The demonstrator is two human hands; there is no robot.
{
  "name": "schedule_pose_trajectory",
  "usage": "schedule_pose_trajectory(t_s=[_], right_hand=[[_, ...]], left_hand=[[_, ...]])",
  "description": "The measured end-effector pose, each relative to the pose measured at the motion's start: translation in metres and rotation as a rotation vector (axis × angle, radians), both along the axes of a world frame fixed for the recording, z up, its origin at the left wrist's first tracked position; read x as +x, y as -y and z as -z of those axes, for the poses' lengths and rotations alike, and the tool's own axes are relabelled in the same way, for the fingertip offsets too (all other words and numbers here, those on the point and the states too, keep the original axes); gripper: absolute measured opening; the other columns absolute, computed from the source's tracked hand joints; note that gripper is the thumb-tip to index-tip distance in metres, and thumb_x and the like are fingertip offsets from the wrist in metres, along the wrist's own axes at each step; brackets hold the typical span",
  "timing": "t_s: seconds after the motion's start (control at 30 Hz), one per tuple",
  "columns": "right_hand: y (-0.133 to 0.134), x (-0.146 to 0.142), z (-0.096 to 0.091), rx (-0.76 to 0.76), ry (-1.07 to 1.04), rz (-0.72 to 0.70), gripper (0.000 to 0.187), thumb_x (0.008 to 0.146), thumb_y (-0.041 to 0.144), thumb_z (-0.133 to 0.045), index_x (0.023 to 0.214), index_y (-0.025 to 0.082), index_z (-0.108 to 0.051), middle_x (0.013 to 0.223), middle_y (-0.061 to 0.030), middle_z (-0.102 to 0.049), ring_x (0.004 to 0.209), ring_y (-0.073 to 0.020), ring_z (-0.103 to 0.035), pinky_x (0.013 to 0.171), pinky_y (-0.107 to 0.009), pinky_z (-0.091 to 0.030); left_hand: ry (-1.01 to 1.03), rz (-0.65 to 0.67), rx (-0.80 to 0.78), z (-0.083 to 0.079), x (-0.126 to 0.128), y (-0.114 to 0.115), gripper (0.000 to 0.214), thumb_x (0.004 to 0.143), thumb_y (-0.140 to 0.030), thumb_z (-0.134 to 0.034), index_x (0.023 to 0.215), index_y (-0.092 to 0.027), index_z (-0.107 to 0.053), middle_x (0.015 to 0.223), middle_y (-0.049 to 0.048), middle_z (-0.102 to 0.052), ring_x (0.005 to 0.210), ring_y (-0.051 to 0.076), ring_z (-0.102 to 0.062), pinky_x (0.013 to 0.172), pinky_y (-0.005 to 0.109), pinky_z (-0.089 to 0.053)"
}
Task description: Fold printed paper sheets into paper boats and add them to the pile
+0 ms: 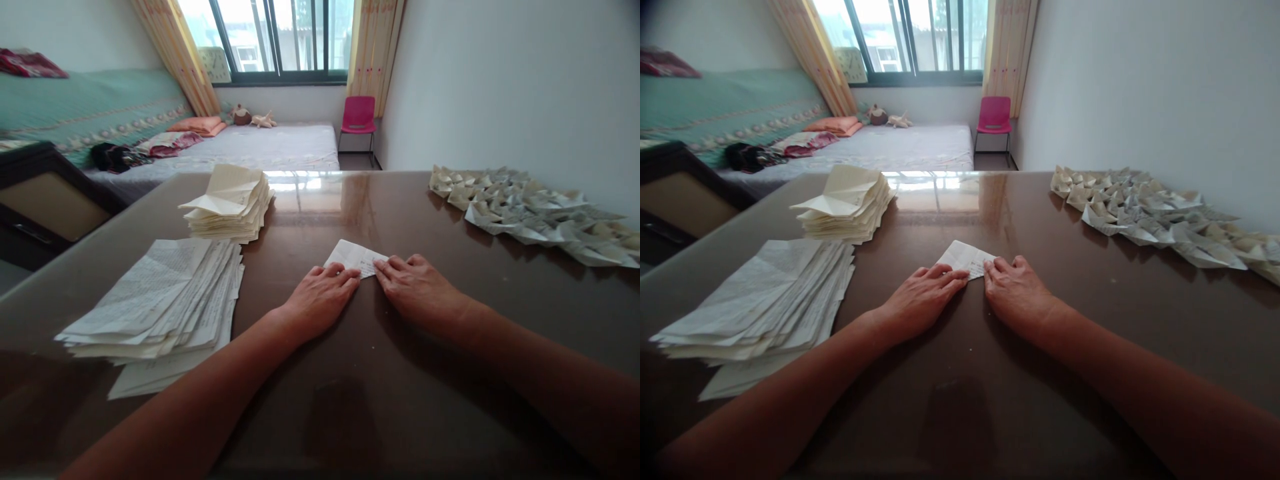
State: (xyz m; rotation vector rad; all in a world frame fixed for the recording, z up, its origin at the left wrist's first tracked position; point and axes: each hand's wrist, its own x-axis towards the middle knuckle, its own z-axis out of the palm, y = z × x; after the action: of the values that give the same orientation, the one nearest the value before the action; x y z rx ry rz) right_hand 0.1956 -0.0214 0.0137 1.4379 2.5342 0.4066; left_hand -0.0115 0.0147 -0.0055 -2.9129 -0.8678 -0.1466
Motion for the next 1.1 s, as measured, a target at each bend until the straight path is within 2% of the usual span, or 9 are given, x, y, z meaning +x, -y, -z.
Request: schedule_pose_trajectory(t_s=[0.17,0.27,0.43,0.63,0.73,0.87,0.97,1.1], right_hand=[[-0.002,0.002,-0.008,-0.02,0.028,0.136,0.032,0.086,0.006,-0.044,0.104,0.011,-0.069,0.114,-0.021,-0.065,0.096,-0.0305,-0.059,0.072,-0.043,-0.039],[0.0,-0.002,-0.008,0.008,0.001,0.168,0.032,0.087,0.006,-0.043,0.106,0.012,-0.068,0.113,-0.0204,-0.066,0.097,-0.0304,-0.06,0.071,-0.042,-0.04],[0.004,-0.014,-0.003,0.032,-0.04,0.05,0.037,0.092,0.01,-0.042,0.124,0.011,-0.058,0.127,-0.0169,-0.06,0.106,-0.028,-0.057,0.075,-0.038,-0.044],[-0.009,-0.008,0.009,0.048,-0.113,-0.033,0.032,0.092,0.013,-0.045,0.12,0.01,-0.061,0.12,-0.0158,-0.064,0.104,-0.0283,-0.058,0.084,-0.04,-0.045],[-0.019,0.0,0.016,0.052,-0.237,-0.099,0.034,0.092,0.012,-0.047,0.123,0.012,-0.059,0.123,-0.0135,-0.063,0.107,-0.0272,-0.056,0.09,-0.04,-0.045],[-0.03,0.007,0.026,0.043,-0.46,-0.168,0.034,0.092,0.011,-0.045,0.123,0.015,-0.06,0.125,-0.0103,-0.063,0.113,-0.0237,-0.054,0.097,-0.039,-0.044],[-0.036,0.01,0.032,0.028,-0.591,-0.205,0.033,0.092,0.011,-0.043,0.119,0.016,-0.062,0.121,-0.0097,-0.065,0.113,-0.0229,-0.055,0.099,-0.04,-0.044],[-0.04,0.013,0.034,0.0,-0.713,-0.248,0.033,0.092,0.011,-0.042,0.115,0.018,-0.064,0.118,-0.0081,-0.067,0.11,-0.022,-0.056,0.098,-0.041,-0.046]], left_hand=[[-0.002,0.003,-0.005,-0.001,-0.001,0.0,0.03,0.097,-0.024,-0.038,0.124,-0.023,-0.051,0.142,-0.001,-0.049,0.12,0.02,-0.044,0.088,0.035,-0.042],[-0.001,0.004,0.0,-0.001,-0.001,-0.001,0.03,0.097,-0.024,-0.038,0.124,-0.023,-0.051,0.142,-0.0018,-0.048,0.12,0.02,-0.044,0.087,0.035,-0.042],[0.006,0.003,0.007,0.002,0.0,-0.001,0.03,0.097,-0.026,-0.039,0.125,-0.024,-0.051,0.141,-0.0008,-0.049,0.121,0.02,-0.045,0.088,0.034,-0.042],[0.037,-0.068,0.034,0.003,-0.008,-0.005,0.03,0.097,-0.03,-0.039,0.125,-0.025,-0.051,0.136,-0.0002,-0.054,0.121,0.02,-0.046,0.094,0.034,-0.041],[0.02,-0.134,0.055,0.002,-0.017,-0.01,0.031,0.096,-0.029,-0.043,0.125,-0.024,-0.051,0.135,0.0016,-0.054,0.119,0.022,-0.049,0.093,0.036,-0.044],[-0.008,-0.159,0.069,-0.001,-0.023,-0.013,0.032,0.094,-0.021,-0.044,0.125,-0.023,-0.051,0.131,0.0034,-0.056,0.108,0.022,-0.056,0.089,0.034,-0.048],[0.031,-0.126,0.042,-0.005,-0.024,-0.012,0.034,0.093,-0.019,-0.045,0.126,-0.024,-0.052,0.131,0.004,-0.056,0.107,0.022,-0.057,0.09,0.035,-0.049],[0.183,-0.07,-0.077,-0.009,-0.023,-0.011,0.042,0.089,-0.019,-0.05,0.13,-0.024,-0.05,0.137,0.0042,-0.051,0.114,0.022,-0.054,0.099,0.036,-0.046]])
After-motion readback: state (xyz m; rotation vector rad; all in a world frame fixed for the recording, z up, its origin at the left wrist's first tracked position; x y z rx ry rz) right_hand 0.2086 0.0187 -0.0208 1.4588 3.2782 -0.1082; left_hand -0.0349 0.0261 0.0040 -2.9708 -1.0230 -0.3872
